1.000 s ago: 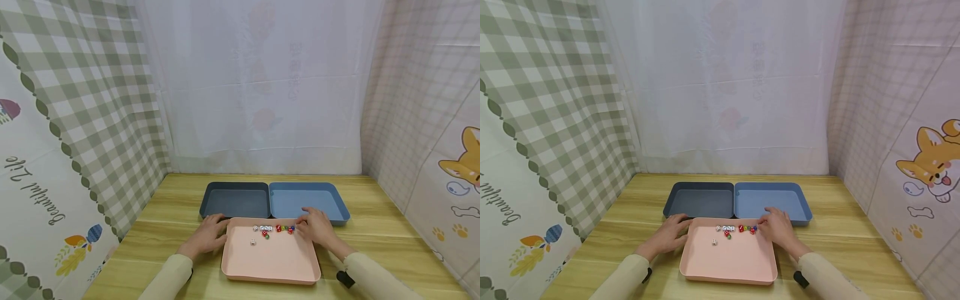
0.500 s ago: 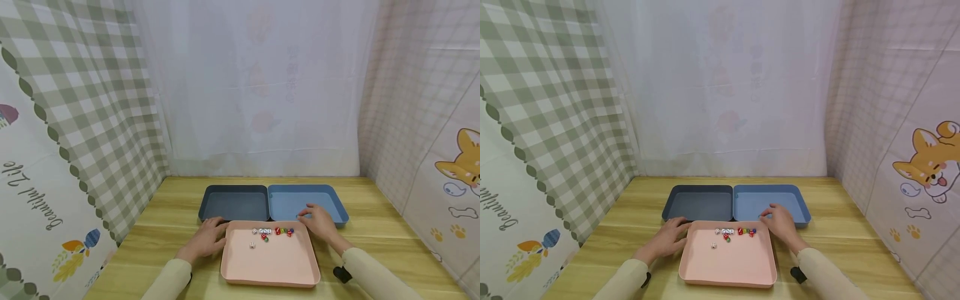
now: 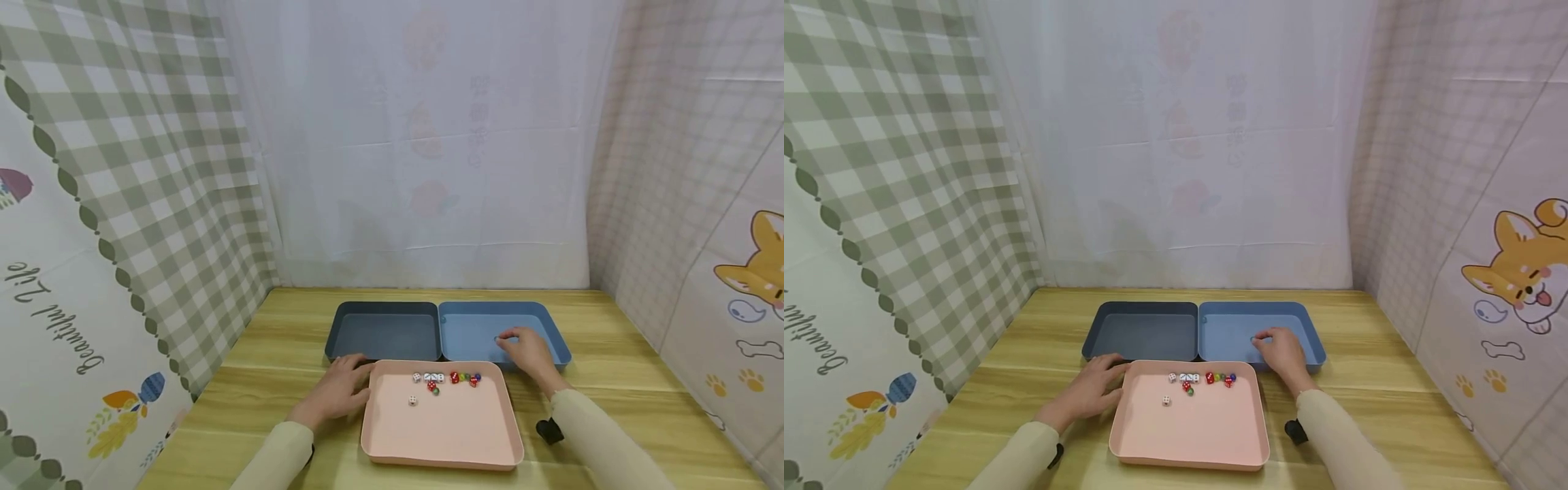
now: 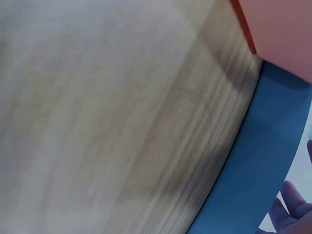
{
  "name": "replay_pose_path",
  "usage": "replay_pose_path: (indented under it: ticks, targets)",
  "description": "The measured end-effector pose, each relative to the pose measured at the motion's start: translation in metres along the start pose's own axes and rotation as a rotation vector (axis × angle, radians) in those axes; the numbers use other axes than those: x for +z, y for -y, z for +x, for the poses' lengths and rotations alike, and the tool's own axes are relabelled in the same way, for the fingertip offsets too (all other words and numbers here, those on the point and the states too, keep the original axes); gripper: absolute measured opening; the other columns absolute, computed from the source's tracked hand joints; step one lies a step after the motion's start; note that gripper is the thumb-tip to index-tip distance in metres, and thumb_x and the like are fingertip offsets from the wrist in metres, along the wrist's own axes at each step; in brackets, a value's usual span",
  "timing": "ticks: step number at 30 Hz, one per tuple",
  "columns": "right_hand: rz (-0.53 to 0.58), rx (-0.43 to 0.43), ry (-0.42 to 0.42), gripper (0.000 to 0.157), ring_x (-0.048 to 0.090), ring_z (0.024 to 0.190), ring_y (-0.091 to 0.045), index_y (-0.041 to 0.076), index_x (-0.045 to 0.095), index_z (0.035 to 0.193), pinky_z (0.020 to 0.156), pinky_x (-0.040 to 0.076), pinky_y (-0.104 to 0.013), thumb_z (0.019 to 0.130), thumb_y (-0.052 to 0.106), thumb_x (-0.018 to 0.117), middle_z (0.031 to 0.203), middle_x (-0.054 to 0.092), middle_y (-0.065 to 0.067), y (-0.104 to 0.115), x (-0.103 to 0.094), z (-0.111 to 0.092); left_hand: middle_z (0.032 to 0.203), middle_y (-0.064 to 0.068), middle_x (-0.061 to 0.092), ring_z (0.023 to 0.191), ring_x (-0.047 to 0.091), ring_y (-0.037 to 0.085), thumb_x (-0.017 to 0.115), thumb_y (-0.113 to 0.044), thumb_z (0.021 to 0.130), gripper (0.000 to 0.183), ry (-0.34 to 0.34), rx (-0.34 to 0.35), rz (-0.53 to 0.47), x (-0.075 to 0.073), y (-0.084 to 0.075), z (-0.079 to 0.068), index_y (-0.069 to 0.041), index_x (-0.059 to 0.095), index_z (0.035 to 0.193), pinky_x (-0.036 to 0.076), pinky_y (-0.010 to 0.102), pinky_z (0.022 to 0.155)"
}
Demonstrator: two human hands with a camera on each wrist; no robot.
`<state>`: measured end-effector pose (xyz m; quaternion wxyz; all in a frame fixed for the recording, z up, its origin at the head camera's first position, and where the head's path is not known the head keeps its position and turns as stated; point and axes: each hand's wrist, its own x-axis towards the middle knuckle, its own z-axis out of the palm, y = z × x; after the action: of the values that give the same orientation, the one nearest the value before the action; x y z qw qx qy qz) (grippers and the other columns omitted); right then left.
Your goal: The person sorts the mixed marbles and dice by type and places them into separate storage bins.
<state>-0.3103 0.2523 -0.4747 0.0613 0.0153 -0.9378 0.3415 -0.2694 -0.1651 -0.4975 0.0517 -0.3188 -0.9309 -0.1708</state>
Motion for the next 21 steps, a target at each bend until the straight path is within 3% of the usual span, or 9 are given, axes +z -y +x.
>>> replay_pose_path:
  ticks: [8, 17, 21]
  targets:
    - [-0.026, 0.037, -0.026, 0.027, 0.059, 0.089, -0.031, 0.002, 0.073, 0.110, 0.066, 0.045, -0.041, 0.095, 0.023, 0.065, 0.121, 0.063, -0.026, -0.002, 0.005, 0.008, 0.141, 0.021, 0.047, 0.133, 0.040, 0.040, 0.057, -0.025, 0.097, 0.047, -0.020, 0.012, -0.008, 0.000, 0.000, -0.001, -0.008, 0.055, 0.141, 0.026, 0.067, 0.108]
    - [-0.034, 0.037, -0.044, 0.027, 0.060, 0.104, -0.042, 0.001, 0.073, 0.111, 0.076, 0.049, -0.051, 0.096, 0.022, 0.064, 0.121, 0.063, -0.026, 0.002, 0.012, 0.009, 0.142, 0.019, 0.046, 0.135, 0.039, 0.039, 0.056, -0.026, 0.097, 0.048, 0.008, -0.012, 0.000, -0.001, 0.000, 0.000, -0.010, 0.054, 0.143, 0.025, 0.065, 0.109]
    - [-0.031, 0.025, -0.028, 0.035, 0.060, 0.093, -0.038, 0.000, 0.067, 0.124, 0.067, 0.047, -0.045, 0.098, 0.022, 0.062, 0.130, 0.058, -0.029, 0.005, 0.014, 0.009, 0.143, 0.019, 0.046, 0.135, 0.039, 0.039, 0.055, -0.026, 0.097, 0.048, 0.011, -0.017, -0.003, -0.001, -0.001, 0.000, -0.010, 0.055, 0.142, 0.025, 0.065, 0.110]
